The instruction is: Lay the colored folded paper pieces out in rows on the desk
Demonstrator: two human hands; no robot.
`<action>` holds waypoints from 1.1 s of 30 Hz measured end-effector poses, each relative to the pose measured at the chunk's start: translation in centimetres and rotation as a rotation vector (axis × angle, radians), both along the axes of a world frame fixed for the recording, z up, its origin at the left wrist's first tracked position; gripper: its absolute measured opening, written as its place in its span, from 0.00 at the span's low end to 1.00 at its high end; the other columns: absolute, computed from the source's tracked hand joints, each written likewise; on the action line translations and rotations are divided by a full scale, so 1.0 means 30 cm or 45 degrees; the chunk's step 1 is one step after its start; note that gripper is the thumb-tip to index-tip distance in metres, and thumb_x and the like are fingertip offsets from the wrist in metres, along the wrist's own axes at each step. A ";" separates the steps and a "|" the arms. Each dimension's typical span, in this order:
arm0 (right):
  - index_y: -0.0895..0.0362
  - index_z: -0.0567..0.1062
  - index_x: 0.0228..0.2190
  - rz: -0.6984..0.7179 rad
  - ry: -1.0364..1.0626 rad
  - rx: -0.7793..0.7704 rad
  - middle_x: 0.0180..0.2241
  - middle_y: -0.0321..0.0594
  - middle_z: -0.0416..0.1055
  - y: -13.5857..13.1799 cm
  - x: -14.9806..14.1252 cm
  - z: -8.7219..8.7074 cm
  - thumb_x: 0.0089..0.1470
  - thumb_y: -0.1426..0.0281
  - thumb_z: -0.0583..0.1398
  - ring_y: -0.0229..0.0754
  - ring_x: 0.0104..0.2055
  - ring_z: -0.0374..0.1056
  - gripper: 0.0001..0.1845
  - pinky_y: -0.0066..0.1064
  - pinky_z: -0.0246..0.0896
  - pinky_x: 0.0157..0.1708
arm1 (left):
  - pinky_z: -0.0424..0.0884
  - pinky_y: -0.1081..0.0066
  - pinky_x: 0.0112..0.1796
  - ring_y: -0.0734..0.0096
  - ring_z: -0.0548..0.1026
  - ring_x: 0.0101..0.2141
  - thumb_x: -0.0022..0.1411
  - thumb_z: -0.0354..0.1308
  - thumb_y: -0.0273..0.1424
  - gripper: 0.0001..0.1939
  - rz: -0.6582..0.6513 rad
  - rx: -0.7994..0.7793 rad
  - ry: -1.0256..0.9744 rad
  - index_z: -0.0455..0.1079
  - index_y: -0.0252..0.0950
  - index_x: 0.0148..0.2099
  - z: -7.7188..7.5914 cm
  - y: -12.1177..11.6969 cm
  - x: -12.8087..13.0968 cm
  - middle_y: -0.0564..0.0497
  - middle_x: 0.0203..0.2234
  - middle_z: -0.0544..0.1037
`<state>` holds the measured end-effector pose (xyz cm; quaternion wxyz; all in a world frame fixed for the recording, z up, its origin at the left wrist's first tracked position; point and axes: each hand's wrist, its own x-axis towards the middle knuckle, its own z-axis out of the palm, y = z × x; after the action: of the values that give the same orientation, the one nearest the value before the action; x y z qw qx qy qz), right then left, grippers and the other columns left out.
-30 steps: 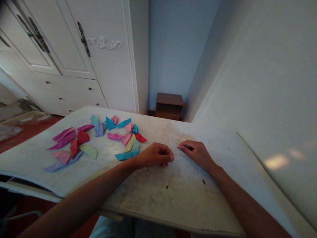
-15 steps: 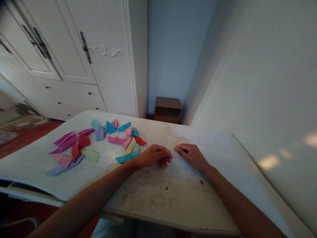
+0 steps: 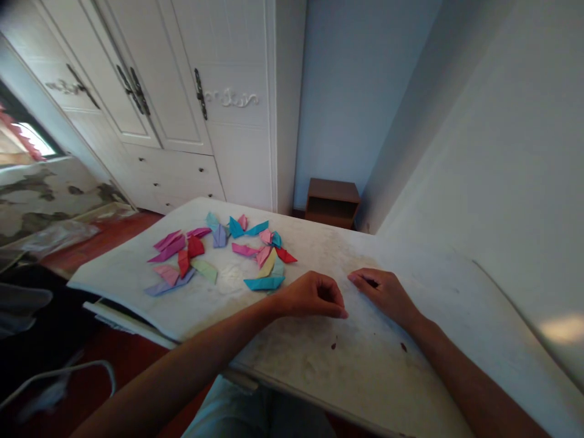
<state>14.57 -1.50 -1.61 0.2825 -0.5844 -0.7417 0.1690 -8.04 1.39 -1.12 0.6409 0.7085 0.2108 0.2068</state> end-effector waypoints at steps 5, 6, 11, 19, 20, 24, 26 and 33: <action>0.57 0.80 0.32 -0.023 -0.004 -0.039 0.33 0.43 0.77 0.004 0.006 -0.009 0.56 0.49 0.54 0.46 0.33 0.71 0.27 0.34 0.65 0.35 | 0.59 0.77 0.27 0.80 0.65 0.24 0.54 0.65 0.38 0.16 -0.099 0.044 -0.086 0.64 0.32 0.30 0.003 -0.045 -0.012 0.56 0.22 0.68; 0.57 0.80 0.32 -0.026 0.003 -0.049 0.35 0.44 0.77 0.005 0.008 -0.012 0.55 0.48 0.54 0.47 0.35 0.71 0.27 0.34 0.65 0.36 | 0.61 0.77 0.28 0.79 0.66 0.25 0.58 0.62 0.38 0.16 -0.154 0.039 -0.097 0.64 0.32 0.29 0.005 -0.054 -0.014 0.55 0.22 0.69; 0.58 0.80 0.34 -0.084 0.023 -0.103 0.33 0.44 0.76 0.014 0.014 -0.021 0.53 0.46 0.56 0.46 0.33 0.70 0.28 0.33 0.65 0.35 | 0.63 0.77 0.33 0.81 0.67 0.25 0.65 0.55 0.41 0.21 -0.365 0.054 -0.064 0.65 0.31 0.25 0.022 -0.097 -0.040 0.54 0.21 0.69; 0.58 0.79 0.34 -0.181 -0.019 -0.126 0.25 0.40 0.71 0.021 0.006 -0.022 0.53 0.43 0.53 0.42 0.27 0.66 0.32 0.32 0.62 0.29 | 0.70 0.67 0.43 0.68 0.75 0.40 0.45 0.71 0.24 0.34 -1.123 -0.538 -0.177 0.68 0.34 0.56 0.043 -0.093 -0.025 0.52 0.36 0.74; 0.58 0.79 0.34 -0.187 -0.022 -0.127 0.26 0.41 0.72 0.022 0.005 -0.022 0.52 0.43 0.53 0.43 0.28 0.67 0.33 0.32 0.62 0.30 | 0.70 0.65 0.44 0.66 0.75 0.41 0.42 0.72 0.22 0.52 -1.208 -0.621 -0.180 0.53 0.37 0.67 0.047 -0.086 -0.018 0.52 0.39 0.74; 0.59 0.79 0.33 -0.216 -0.003 -0.109 0.28 0.44 0.73 0.027 0.006 -0.027 0.51 0.42 0.54 0.45 0.30 0.68 0.33 0.33 0.62 0.30 | 0.70 0.67 0.46 0.70 0.75 0.41 0.42 0.72 0.23 0.60 -1.142 -0.601 -0.211 0.42 0.35 0.71 0.040 -0.070 -0.015 0.52 0.41 0.73; 0.59 0.79 0.34 -0.246 0.039 -0.125 0.26 0.43 0.72 0.035 0.006 -0.030 0.50 0.41 0.54 0.43 0.26 0.66 0.34 0.32 0.61 0.27 | 0.68 0.71 0.49 0.72 0.73 0.42 0.47 0.71 0.29 0.32 -0.998 -0.511 -0.282 0.70 0.31 0.56 0.019 -0.068 -0.025 0.52 0.40 0.74; 0.62 0.76 0.37 -0.172 0.289 -0.220 0.27 0.44 0.70 0.139 -0.077 -0.005 0.46 0.40 0.57 0.38 0.24 0.61 0.37 0.31 0.59 0.26 | 0.68 0.76 0.41 0.75 0.74 0.37 0.45 0.71 0.41 0.20 -0.683 -0.457 -0.288 0.76 0.32 0.36 -0.055 -0.044 -0.014 0.53 0.33 0.77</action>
<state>12.27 2.67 -1.77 0.3240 -0.6321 -0.6468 0.2778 -8.47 0.06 -2.77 0.8062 0.5873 -0.0226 0.0677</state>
